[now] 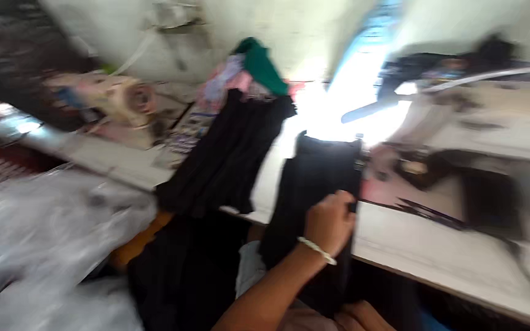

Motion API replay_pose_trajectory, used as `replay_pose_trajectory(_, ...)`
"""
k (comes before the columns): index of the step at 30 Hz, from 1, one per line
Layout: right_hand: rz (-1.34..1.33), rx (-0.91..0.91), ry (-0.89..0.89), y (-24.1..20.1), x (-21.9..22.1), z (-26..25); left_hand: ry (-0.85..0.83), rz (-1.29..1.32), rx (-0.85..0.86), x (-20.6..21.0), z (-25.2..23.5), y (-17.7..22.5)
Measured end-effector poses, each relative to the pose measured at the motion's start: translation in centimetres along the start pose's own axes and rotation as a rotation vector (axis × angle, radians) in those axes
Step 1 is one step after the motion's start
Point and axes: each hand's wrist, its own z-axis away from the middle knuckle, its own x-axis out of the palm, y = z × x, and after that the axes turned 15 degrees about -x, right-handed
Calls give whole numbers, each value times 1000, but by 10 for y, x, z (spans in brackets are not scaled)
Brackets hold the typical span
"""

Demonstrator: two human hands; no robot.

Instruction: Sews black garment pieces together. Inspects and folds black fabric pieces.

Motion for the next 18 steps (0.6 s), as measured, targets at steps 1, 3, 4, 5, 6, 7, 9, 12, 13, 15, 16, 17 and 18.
replay_pose_trajectory(1,24,-10,13,1,2,1,-1,-7,-2,1,-2,-2)
replay_pose_trajectory(3,95,-37,39,0,4,1,13,-6,6,6,-7,-7)
replay_pose_trajectory(4,123,-58,53,0,5,1,37,7,15,8,-9,-9)
replay_pose_trajectory(5,144,-83,68,0,6,1,54,16,25,8,-10,-11)
replay_pose_trajectory(6,159,-108,84,0,7,2,64,19,34,9,-10,-12)
replay_pose_trajectory(7,174,-135,99,0,6,2,70,20,45,9,-11,-13)
replay_pose_trajectory(9,196,-162,121,-1,6,2,64,1,53,7,-12,-14)
replay_pose_trajectory(12,205,-167,134,-1,7,4,44,-60,35,5,-13,-11)
replay_pose_trajectory(13,209,-169,138,-1,8,4,39,-99,23,4,-12,-9)
replay_pose_trajectory(15,217,-179,146,0,8,3,53,-197,13,3,-13,-1)
replay_pose_trajectory(16,218,-188,154,0,9,2,65,-249,6,4,-14,3)
replay_pose_trajectory(17,217,-197,160,0,10,1,73,-303,-4,5,-16,7)
replay_pose_trajectory(18,214,-204,159,0,11,-1,72,-355,-20,6,-19,13)
